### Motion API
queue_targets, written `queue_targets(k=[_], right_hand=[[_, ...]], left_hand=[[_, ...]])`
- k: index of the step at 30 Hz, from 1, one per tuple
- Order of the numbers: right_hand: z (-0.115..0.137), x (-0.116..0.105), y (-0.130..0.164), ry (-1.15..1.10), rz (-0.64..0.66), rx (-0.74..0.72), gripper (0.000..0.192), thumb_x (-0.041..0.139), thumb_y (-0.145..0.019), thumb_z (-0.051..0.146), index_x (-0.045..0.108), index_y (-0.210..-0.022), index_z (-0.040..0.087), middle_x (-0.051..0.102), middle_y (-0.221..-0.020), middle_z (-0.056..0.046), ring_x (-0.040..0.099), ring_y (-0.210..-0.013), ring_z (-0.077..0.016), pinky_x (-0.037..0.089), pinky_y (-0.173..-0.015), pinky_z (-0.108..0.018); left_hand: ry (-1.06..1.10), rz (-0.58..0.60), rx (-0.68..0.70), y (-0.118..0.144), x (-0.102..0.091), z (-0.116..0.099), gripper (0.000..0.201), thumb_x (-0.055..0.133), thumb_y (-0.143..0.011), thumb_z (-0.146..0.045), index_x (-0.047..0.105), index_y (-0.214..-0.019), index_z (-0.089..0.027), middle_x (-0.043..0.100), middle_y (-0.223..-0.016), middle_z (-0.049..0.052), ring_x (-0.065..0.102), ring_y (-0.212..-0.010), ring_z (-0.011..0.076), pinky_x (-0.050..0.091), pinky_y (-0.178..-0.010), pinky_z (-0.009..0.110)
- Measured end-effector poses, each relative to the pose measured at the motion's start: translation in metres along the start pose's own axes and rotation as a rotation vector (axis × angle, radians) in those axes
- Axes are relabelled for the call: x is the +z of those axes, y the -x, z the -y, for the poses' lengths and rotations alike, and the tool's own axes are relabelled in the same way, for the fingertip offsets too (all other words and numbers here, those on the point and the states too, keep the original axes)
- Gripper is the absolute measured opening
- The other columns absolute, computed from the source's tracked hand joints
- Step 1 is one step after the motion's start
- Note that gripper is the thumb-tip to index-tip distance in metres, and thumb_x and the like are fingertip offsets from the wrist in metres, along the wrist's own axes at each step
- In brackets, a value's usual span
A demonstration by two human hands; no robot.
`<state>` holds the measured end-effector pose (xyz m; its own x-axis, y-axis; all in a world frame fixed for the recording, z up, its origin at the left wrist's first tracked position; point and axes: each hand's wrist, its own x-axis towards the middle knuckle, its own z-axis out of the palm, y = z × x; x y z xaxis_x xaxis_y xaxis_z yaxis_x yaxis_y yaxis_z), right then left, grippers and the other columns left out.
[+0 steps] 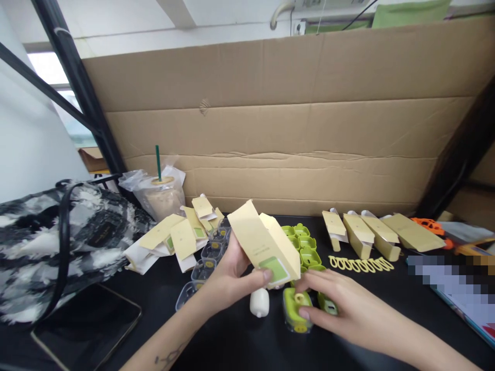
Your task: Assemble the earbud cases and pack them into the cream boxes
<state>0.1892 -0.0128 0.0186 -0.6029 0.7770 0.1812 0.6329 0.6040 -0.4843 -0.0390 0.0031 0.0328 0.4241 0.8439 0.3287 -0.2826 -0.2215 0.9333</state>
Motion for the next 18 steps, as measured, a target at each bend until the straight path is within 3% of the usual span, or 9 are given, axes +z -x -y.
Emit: queue_targets(k=[4,9,13,16,18], right_hand=[[-0.001,0.004,-0.002,-0.125,-0.033,-0.026,0.015,0.054,-0.090,0.026,0.067,-0.096,0.024,0.070,-0.094,-0.003,0.066,-0.087,-0.0210,0.051,-0.079,-0.031],[-0.007,0.002,-0.003,-0.255,-0.116,0.007,0.017,0.056,-0.087,0.029,0.069,-0.097,0.023,0.072,-0.096,-0.005,0.068,-0.086,-0.0238,0.055,-0.075,-0.034],[-0.017,-0.012,-0.005,-0.207,-0.385,0.027,0.016,0.053,-0.089,0.033,0.066,-0.089,0.023,0.072,-0.096,-0.005,0.067,-0.090,-0.0240,0.055,-0.078,-0.036],[-0.024,-0.021,-0.007,-0.161,-0.645,0.032,0.013,0.056,-0.088,0.034,0.065,-0.089,0.026,0.071,-0.100,-0.005,0.065,-0.094,-0.0231,0.055,-0.080,-0.036],[-0.026,-0.022,-0.008,-0.212,-0.743,0.039,0.012,0.057,-0.088,0.035,0.065,-0.091,0.027,0.070,-0.102,-0.004,0.066,-0.094,-0.0220,0.056,-0.078,-0.034]], left_hand=[[-0.037,0.154,0.036,0.004,0.004,0.000,0.065,0.073,-0.075,-0.020,0.023,-0.116,-0.029,0.056,-0.121,0.007,0.058,-0.112,0.0233,0.046,-0.093,0.039],[-0.116,0.329,0.088,0.013,0.011,0.004,0.071,0.079,-0.068,-0.033,0.024,-0.113,-0.029,0.059,-0.112,0.007,0.061,-0.103,0.0223,0.048,-0.089,0.039],[-0.261,0.439,0.092,0.017,0.012,0.023,0.066,0.070,-0.076,-0.043,0.020,-0.116,-0.027,0.056,-0.111,0.009,0.061,-0.099,0.0230,0.053,-0.080,0.038],[-0.501,0.393,0.235,0.015,0.014,0.046,0.074,0.076,-0.068,-0.046,0.023,-0.117,-0.026,0.047,-0.116,0.011,0.059,-0.102,0.0256,0.054,-0.079,0.038],[-0.707,0.360,0.322,0.014,0.015,0.057,0.073,0.077,-0.066,-0.045,0.026,-0.115,-0.026,0.044,-0.117,0.012,0.060,-0.096,0.0267,0.056,-0.075,0.041]])
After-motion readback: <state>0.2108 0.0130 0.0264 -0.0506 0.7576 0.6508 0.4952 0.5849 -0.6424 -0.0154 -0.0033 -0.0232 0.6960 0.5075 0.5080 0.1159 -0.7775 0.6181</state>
